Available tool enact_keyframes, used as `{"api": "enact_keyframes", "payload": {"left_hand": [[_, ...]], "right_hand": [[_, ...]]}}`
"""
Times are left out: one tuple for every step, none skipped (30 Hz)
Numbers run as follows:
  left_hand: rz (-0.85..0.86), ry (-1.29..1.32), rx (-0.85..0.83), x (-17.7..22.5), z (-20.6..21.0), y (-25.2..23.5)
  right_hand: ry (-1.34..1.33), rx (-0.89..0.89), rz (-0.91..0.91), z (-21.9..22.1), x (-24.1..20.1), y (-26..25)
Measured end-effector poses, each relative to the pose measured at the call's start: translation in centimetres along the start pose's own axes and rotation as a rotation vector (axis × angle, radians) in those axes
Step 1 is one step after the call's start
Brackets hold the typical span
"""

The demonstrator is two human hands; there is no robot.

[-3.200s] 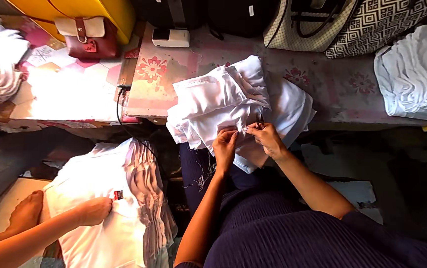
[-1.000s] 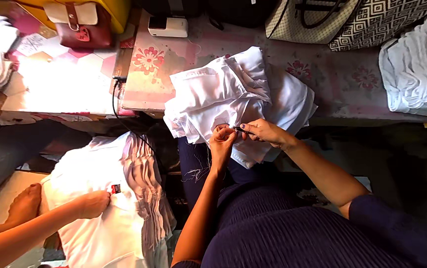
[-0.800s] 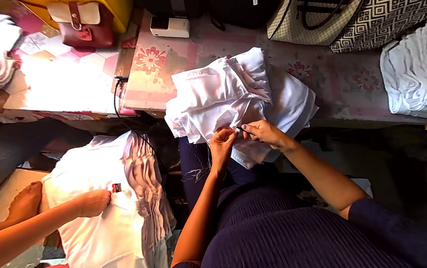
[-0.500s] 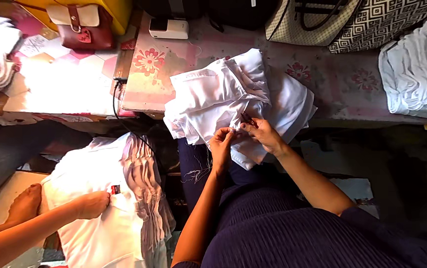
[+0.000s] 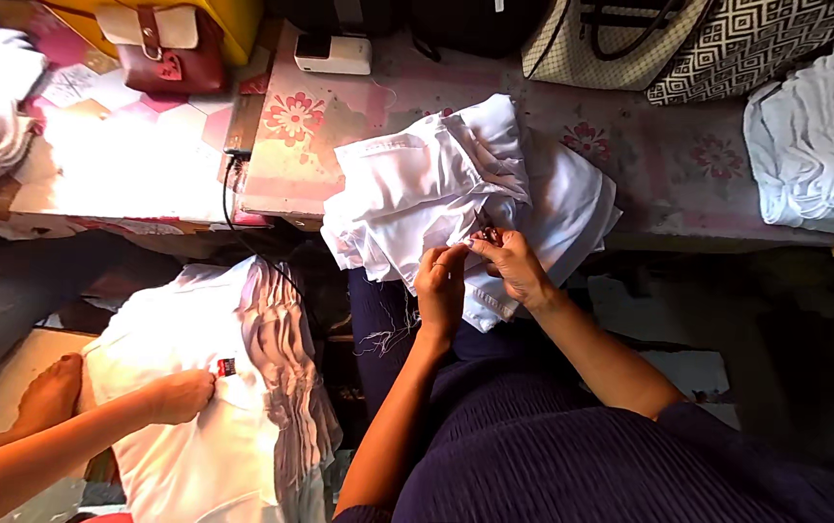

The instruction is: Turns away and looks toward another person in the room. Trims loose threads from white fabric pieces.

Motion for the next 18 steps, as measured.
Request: {"api": "enact_keyframes", "payload": {"left_hand": [[-0.021, 0.015, -0.013, -0.3, 0.0, -0.1], [-0.061, 0.036, -0.037, -0.8, -0.1, -0.1], [-0.113, 0.068, -0.062, -1.3, -0.1, -0.1], [-0.179, 0.104, -0.086, -1.8, -0.1, 0.1], [-0.267, 0.152, -0.112, -2.5, -0.1, 0.2], [-0.356, 0.209, -0.128, -3.2, 0.0, 0.4], [-0.433, 0.268, -0.136, -3.7, 0.0, 0.7], [-0.481, 0.319, -0.138, -4.1, -0.1, 0.8], [-0.507, 0.356, -0.138, -4.4, -0.1, 0.9], [-0.533, 0.381, -0.136, -4.7, -0.1, 1.1], [-0.58, 0.413, -0.14, -4.8, -0.1, 1.2], [-0.643, 0.46, -0.139, -5.0, 0.1, 1.4], [-0.713, 0.52, -0.125, -5.0, 0.2, 1.6], [-0.779, 0.58, -0.107, -5.0, 0.3, 1.8], [-0.82, 0.621, -0.098, -5.0, 0.5, 1.9], [-0.833, 0.64, -0.099, -5.0, 0.6, 2.0], [-0.825, 0.643, -0.102, -5.0, 0.6, 2.0], [-0.807, 0.638, -0.104, -4.9, 0.6, 1.9]], "right_hand": [[0.01, -0.002, -0.005, 0.0, 0.0, 0.0], [0.02, -0.012, -0.006, 0.0, 0.0, 0.0], [0.034, -0.037, -0.006, 0.1, 0.1, 0.0], [0.052, -0.08, -0.004, 0.3, 0.1, 0.0], [0.06, -0.133, 0.008, 0.5, 0.0, 0.2], [0.062, -0.191, 0.035, 0.6, -0.1, 0.4], [0.065, -0.245, 0.068, 0.5, -0.2, 0.7], [0.061, -0.28, 0.099, 0.2, -0.5, 1.1], [0.068, -0.314, 0.128, 0.0, -0.6, 1.6], [0.07, -0.341, 0.156, -0.2, -0.6, 2.0], [0.074, -0.359, 0.183, -0.4, -0.5, 2.3], [0.082, -0.371, 0.205, -0.5, -0.3, 2.5], [0.092, -0.378, 0.225, -0.4, -0.1, 2.7], [0.099, -0.385, 0.243, -0.3, 0.2, 2.7], [0.097, -0.397, 0.258, -0.2, 0.5, 2.7], [0.085, -0.41, 0.271, 0.1, 0.7, 2.7], [0.073, -0.422, 0.279, 0.4, 0.7, 2.7], [0.062, -0.429, 0.281, 0.6, 0.8, 2.6]]}}
Point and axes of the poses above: each hand's wrist, its own y-axis away from the middle knuckle, its own z-axis out of the palm, x = y × z, the point moved 10 cm from there along -y, towards the middle knuckle, and after that the axes turned 6 degrees about y, right-handed, at the moved point
